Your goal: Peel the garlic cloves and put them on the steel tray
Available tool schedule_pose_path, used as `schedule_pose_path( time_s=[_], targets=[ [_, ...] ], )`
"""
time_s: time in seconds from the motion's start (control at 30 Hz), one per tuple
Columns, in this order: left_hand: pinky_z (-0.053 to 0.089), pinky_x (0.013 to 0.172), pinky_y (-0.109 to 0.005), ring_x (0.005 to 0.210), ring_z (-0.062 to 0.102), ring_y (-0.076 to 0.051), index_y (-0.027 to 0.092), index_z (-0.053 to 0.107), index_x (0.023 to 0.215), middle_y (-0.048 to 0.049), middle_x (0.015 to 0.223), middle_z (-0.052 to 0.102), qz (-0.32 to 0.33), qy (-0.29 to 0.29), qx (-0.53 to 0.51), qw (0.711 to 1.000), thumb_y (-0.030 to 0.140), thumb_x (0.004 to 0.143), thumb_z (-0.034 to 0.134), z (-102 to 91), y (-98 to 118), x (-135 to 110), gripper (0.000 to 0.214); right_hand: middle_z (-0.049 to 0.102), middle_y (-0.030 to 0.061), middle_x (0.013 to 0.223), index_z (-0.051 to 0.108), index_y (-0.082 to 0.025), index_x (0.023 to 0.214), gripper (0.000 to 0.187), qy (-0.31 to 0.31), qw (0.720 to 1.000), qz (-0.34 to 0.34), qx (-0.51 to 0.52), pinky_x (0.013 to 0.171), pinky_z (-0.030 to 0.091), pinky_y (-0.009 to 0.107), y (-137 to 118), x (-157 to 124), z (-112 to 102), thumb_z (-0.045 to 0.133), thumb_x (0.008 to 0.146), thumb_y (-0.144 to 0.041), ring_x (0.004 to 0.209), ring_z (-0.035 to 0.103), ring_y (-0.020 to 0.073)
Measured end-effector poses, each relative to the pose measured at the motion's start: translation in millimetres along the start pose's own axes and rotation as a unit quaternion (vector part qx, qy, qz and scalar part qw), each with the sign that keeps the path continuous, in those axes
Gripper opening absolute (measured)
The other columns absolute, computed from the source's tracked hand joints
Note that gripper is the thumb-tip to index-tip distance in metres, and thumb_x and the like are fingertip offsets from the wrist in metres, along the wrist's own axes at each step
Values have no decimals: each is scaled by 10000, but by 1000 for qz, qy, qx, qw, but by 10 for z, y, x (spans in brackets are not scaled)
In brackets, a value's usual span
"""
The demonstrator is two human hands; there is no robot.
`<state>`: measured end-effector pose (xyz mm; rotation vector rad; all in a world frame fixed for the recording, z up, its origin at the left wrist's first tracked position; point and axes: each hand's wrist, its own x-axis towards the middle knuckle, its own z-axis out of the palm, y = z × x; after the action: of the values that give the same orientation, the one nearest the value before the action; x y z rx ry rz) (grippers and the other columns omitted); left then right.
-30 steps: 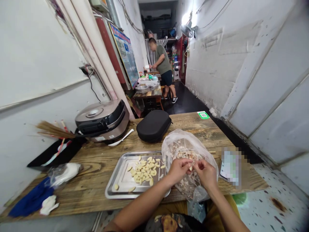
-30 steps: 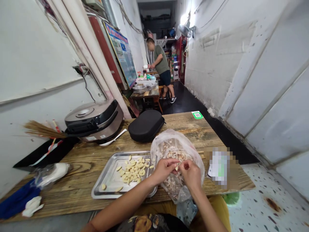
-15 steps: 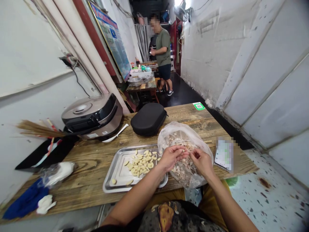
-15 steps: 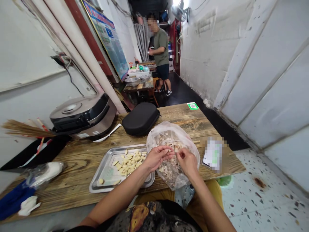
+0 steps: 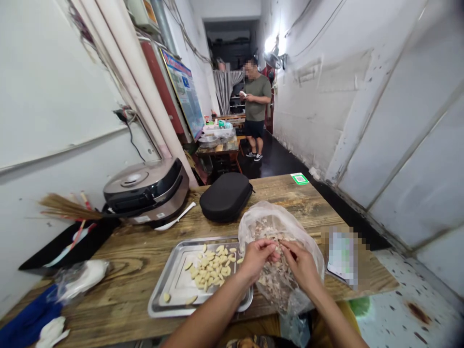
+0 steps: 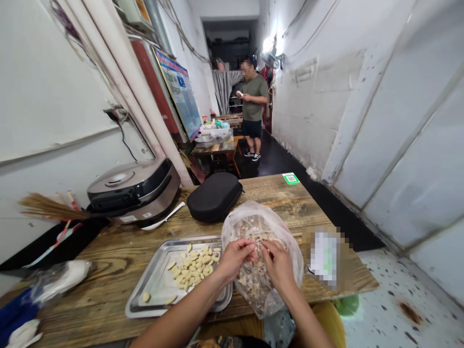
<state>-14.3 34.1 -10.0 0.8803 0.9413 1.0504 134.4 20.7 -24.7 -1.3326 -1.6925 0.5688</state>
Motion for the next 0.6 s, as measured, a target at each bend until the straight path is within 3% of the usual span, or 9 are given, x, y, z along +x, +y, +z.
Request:
schedule_pose_path(
  time_s=[0.1, 0.27, 0.4, 0.6],
  targets=[
    [399, 455, -185, 432, 510, -74, 107, 665, 772, 19, 490, 592, 12, 12, 6, 1000, 381, 609, 736, -3, -40, -2, 327, 690, 65, 820, 693, -212, 829, 254, -13, 997, 21, 76, 709, 506, 333, -72, -14, 30, 533, 808, -409, 773, 631, 218],
    [459, 553, -212, 513, 575, -92, 111, 649, 752, -20, 602, 664, 4, 10, -36, 999, 347, 588, 760, 13, -79, -28, 308, 680, 49, 707, 697, -201, 746, 247, 13, 984, 79, 160, 581, 499, 300, -101, -65, 57, 612, 737, -432, 645, 612, 201],
    [460, 532, -208, 501, 574, -96, 113, 644, 709, -10, 568, 648, 3, 15, -32, 999, 353, 588, 758, 32, -55, -36, 292, 644, 16, 593, 706, -195, 797, 258, -2, 956, 143, 257, 457, 458, 270, -75, -83, 53, 656, 692, -426, 496, 548, 157],
    [472, 530, -210, 501, 573, -98, 122, 658, 704, 4, 553, 642, 35, 34, -15, 999, 322, 587, 759, 74, 6, -69, 253, 647, 13, 614, 701, -209, 856, 264, -12, 938, 174, 301, 478, 451, 273, -48, -114, 56, 653, 698, -415, 511, 539, 150]
  ],
)
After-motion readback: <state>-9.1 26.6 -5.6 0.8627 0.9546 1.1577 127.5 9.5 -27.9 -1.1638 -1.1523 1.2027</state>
